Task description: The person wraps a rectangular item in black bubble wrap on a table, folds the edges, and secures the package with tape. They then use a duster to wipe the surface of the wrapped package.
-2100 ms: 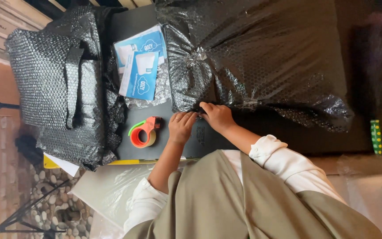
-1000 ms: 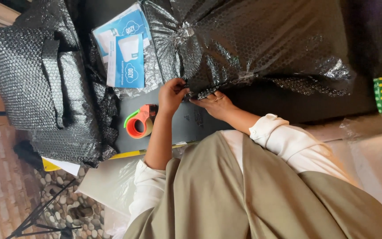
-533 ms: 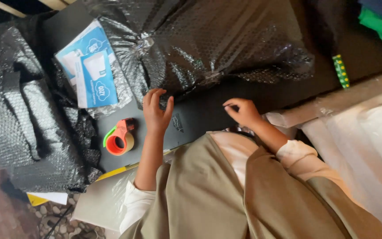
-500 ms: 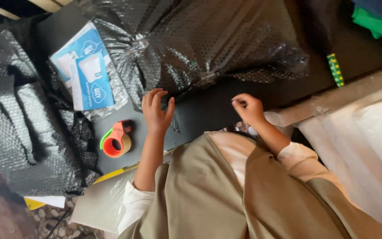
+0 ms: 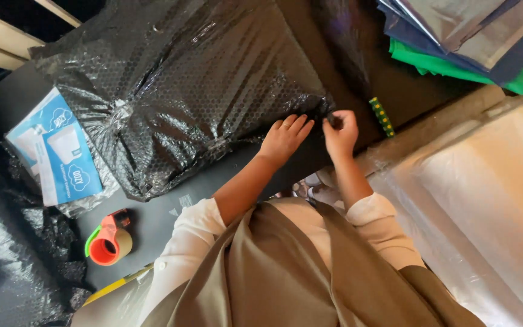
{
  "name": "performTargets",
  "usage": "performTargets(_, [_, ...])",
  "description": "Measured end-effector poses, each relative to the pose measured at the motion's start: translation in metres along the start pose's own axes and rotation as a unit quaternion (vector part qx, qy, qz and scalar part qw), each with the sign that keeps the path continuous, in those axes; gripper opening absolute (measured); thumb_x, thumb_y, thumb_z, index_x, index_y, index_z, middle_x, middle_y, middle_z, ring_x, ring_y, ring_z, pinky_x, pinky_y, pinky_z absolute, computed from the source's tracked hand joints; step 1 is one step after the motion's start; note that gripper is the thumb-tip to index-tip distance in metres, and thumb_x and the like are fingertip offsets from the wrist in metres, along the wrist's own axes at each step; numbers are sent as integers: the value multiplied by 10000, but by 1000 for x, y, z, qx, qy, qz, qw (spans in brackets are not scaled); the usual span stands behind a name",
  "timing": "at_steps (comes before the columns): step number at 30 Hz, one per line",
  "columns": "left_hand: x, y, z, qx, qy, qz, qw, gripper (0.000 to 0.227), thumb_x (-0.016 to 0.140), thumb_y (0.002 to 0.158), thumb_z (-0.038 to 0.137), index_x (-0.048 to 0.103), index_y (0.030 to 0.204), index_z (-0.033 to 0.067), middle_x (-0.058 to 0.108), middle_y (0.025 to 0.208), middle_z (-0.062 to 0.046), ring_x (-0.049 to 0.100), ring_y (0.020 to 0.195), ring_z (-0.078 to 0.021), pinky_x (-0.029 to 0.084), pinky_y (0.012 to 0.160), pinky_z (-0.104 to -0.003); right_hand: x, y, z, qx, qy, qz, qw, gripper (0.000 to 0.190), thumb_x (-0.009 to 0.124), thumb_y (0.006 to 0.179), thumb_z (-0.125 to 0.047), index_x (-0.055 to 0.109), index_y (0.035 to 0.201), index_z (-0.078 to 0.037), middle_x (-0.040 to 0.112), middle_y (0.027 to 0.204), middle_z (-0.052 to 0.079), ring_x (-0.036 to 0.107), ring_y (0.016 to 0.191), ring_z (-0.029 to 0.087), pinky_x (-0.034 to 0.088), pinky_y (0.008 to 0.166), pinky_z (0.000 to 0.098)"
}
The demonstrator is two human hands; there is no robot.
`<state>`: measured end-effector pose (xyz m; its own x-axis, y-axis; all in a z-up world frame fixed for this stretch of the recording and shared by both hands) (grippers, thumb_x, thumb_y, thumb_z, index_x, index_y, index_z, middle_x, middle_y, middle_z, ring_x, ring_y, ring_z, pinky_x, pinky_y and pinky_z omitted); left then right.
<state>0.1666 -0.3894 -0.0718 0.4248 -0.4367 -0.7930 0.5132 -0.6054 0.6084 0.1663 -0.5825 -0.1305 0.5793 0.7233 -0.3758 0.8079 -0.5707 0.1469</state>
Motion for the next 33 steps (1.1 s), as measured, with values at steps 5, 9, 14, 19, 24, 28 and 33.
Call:
performTargets(5, [26,-7,4,-18,57,-43,997,389,661,895,126,642,1283,159,627,1281,-72,632,1122,-293,550,687,-370,-9,-10,-22,-48,21,-126,991,265,783,742,37,773,952,-124,740,849,57,722,727,201,596,603,296])
performTargets(9, [33,-34,8,-14,-8,-49,999,129,667,854,149,679,980,176,628,1120,-44,635,907,-272,514,589,-371,-10,-13,-69,-197,17,-240,950,318,785,665,39,808,902,-172,742,825,-24,730,779,172,602,656,296])
performTargets(14, [-13,-59,16,4,-44,-67,997,90,603,901,128,666,929,186,575,894,-7,641,741,-228,514,559,-336,0,-36,-102,-252,45,-379,889,309,699,823,-79,764,1126,-68,745,1051,138,693,1018,348,553,873,457])
performTargets(19, [-32,-44,13,17,-39,-19,999,131,577,945,109,681,984,181,591,811,-10,656,699,-218,533,606,-316,11,-55,-109,-300,-28,-479,825,776,819,696,-288,618,1395,-18,675,1264,248,616,1184,464,491,972,572])
performTargets(24, [-29,-31,4,26,-27,22,999,138,548,997,134,685,981,145,592,831,-27,633,783,-226,510,684,-321,37,-64,-59,-446,-161,-245,846,403,821,748,-214,727,1116,-80,708,1028,75,658,1056,269,493,927,415])
performTargets(28, [-64,-11,0,1,-18,59,998,150,596,1007,166,725,1078,139,665,1008,-76,665,923,-276,544,765,-349,38,-51,-65,-442,-127,-222,860,325,837,713,-156,749,1026,-148,706,853,20,694,880,232,513,863,389])
performTargets(33, [-57,-2,-26,-61,-30,-69,995,582,868,720,300,670,1258,195,646,1269,-12,602,1150,-240,477,920,-380,29,-28,-50,-308,-27,-245,919,193,900,755,-169,799,917,-197,753,815,-40,716,809,218,584,771,329])
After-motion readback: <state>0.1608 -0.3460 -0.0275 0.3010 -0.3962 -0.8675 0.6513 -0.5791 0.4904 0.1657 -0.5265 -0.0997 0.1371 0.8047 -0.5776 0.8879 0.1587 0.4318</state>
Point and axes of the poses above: each hand's wrist, its own y-axis towards the middle knuckle, its own x-axis out of the palm, z = x × y, the point moved 6 cm from there along y, towards the middle knuckle
